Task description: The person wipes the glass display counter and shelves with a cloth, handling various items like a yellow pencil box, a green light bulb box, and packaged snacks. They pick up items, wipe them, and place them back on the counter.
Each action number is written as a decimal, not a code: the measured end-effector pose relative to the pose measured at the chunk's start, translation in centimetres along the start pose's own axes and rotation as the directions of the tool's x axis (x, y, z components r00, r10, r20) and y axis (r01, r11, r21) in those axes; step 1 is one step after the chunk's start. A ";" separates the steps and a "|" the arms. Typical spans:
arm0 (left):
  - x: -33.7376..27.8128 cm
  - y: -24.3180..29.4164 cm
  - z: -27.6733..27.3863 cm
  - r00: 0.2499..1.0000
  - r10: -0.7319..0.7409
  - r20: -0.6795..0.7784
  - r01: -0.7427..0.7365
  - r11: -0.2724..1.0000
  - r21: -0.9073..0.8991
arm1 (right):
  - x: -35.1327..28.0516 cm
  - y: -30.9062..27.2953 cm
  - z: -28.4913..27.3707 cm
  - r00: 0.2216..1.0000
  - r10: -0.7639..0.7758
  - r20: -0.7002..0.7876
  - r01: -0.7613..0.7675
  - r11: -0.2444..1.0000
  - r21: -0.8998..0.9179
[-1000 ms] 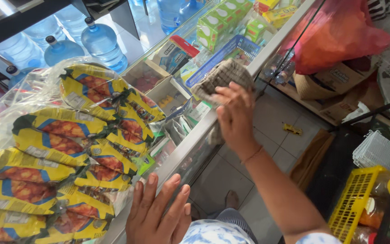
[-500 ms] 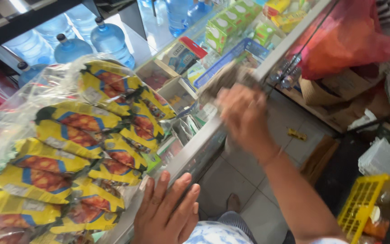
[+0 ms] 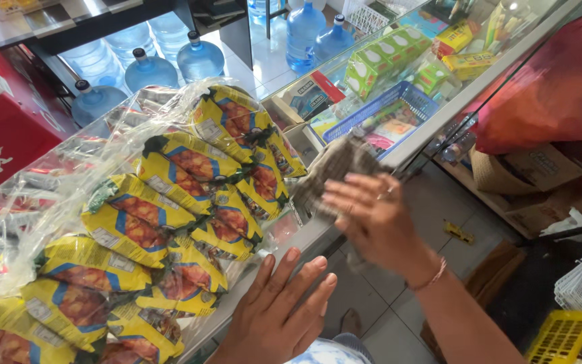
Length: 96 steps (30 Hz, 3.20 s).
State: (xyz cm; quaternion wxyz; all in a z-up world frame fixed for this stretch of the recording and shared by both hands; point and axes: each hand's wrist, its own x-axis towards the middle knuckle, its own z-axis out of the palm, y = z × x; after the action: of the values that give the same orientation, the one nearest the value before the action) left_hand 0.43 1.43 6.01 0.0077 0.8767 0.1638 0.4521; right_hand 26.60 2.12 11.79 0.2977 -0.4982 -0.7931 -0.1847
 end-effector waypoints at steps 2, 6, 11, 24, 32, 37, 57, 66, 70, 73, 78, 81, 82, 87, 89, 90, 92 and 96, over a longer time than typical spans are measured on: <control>0.0 0.0 -0.2 1.000 0.002 0.017 -0.002 1.000 -0.013 | 0.0 -1.1 0.1 0.999 -0.027 -0.019 0.027 1.000 -0.013; 0.1 -0.3 -1.0 0.998 -0.008 0.056 0.011 0.998 -0.057 | 2.3 2.8 -0.1 0.995 0.092 -0.046 -0.093 0.995 -0.027; 2.9 -0.2 -4.0 0.972 -0.143 0.187 0.184 0.958 -0.221 | 7.0 9.1 -1.5 0.942 0.299 -0.152 -0.335 0.867 -0.368; 3.3 0.0 -6.2 0.937 -0.210 0.278 0.320 0.835 -0.447 | 14.8 4.5 3.8 0.854 0.131 0.503 -0.517 0.112 0.849; 0.3 -0.8 -2.2 0.829 -0.240 0.505 0.556 0.263 -0.789 | 12.0 5.6 1.0 0.756 0.532 0.381 -0.284 -0.257 0.924; -0.5 -0.7 1.0 0.639 -0.284 0.714 0.565 -0.456 -0.687 | 8.5 11.7 -4.7 0.754 0.625 0.203 -0.159 -0.126 0.979; 7.2 -1.1 -3.3 0.619 -0.393 0.680 0.567 -0.376 -0.733 | 11.8 5.2 -12.7 0.900 0.188 0.393 -0.436 0.360 0.825; 4.8 -1.4 -3.7 0.571 -0.570 0.590 0.523 -0.302 -0.797 | 9.3 14.2 2.5 0.920 0.349 0.179 -0.379 0.676 0.631; 4.2 -2.0 -3.3 0.501 -0.625 0.598 0.502 -0.353 -0.789 | 4.7 16.3 8.5 0.878 0.306 0.367 -0.284 -0.283 0.916; 3.5 -2.0 -2.3 0.449 -0.713 0.539 0.456 -0.336 -0.824 | 2.4 14.9 8.2 0.823 0.412 0.390 -0.238 -0.372 0.897; 4.2 -2.2 -0.2 0.420 -0.743 0.521 0.362 -0.389 -0.847 | 3.3 12.9 1.7 0.694 0.690 0.205 -0.125 -0.165 0.978; 5.7 -1.9 1.3 0.406 -0.754 0.516 0.426 -0.343 -0.837 | 3.2 11.8 -3.0 0.551 0.835 -0.013 -0.083 0.070 0.994; 6.4 -1.9 1.9 0.409 -0.756 0.511 0.453 -0.318 -0.833 | 2.5 10.9 -4.7 0.471 0.876 -0.106 -0.079 0.162 0.984; 10.4 0.0 6.7 0.542 -0.690 0.479 0.391 -0.297 -0.871 | -0.3 2.5 -8.9 0.496 0.749 -0.440 -0.281 0.618 0.734; 11.9 0.4 8.8 0.625 -0.625 0.468 0.415 -0.241 -0.877 | -0.4 1.0 -9.6 0.703 0.512 -0.494 -0.345 0.853 0.393; 12.5 0.6 9.8 0.693 -0.566 0.446 0.392 -0.223 -0.892 | -0.4 0.8 -10.2 0.794 0.390 -0.467 -0.338 0.921 0.194; 13.0 1.1 11.3 0.768 -0.465 0.441 0.405 -0.181 -0.896 | -0.3 1.8 -11.4 0.935 0.168 -0.311 -0.239 0.949 -0.206; 13.0 1.5 14.2 0.812 -0.309 0.495 0.491 -0.095 -0.866 | -0.8 5.7 -13.6 0.710 0.575 -0.406 -0.585 0.803 0.113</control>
State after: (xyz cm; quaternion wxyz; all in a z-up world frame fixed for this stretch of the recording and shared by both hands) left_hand 19.13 5.71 8.19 0.7449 0.5630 0.0650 0.3520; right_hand 35.90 -3.95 21.53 0.4982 -0.6732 -0.5108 -0.1941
